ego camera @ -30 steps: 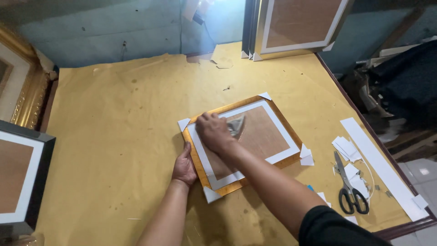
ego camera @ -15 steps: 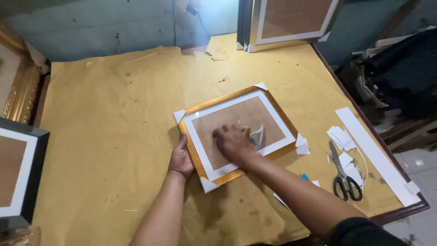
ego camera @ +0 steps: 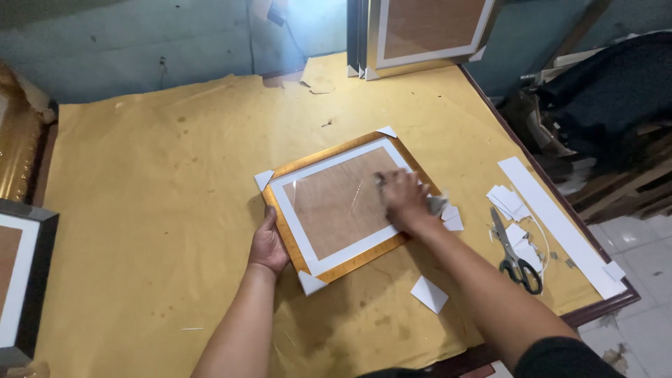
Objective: Cleaning glass and applying corner protectors to picture frames in a workshop.
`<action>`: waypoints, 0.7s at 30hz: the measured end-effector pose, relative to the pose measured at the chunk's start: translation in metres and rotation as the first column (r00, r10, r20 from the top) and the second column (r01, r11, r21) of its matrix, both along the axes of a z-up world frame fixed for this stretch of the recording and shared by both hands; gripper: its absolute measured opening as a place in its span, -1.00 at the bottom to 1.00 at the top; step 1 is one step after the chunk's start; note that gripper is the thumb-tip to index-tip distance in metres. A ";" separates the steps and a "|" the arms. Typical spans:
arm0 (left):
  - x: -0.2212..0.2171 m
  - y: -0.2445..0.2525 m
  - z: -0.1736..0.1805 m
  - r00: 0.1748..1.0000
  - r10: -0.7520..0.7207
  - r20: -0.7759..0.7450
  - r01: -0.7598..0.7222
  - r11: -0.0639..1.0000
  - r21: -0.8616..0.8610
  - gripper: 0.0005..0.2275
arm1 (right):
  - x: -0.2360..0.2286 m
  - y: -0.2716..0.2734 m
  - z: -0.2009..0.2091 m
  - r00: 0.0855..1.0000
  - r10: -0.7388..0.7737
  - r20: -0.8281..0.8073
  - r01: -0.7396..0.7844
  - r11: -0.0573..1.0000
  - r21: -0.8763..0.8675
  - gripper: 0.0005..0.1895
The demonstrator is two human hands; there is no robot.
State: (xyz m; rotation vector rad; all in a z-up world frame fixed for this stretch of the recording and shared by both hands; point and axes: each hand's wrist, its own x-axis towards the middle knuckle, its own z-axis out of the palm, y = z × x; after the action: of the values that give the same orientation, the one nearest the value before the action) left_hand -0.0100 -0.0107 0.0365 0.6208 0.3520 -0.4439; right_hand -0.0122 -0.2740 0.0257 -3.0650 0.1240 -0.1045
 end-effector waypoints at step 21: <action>0.012 0.008 -0.039 1.000 0.016 -0.009 -0.016 1.000 -0.010 -0.71 | -0.020 0.040 0.034 0.901 -0.410 -0.142 0.426 0.773 0.470 -0.80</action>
State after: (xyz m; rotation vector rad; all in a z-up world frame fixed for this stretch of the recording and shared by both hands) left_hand 0.0023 -0.0024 -0.0026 0.6066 0.3625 -0.4330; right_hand -0.0318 -0.2336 0.0593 -2.4739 0.7213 -0.0380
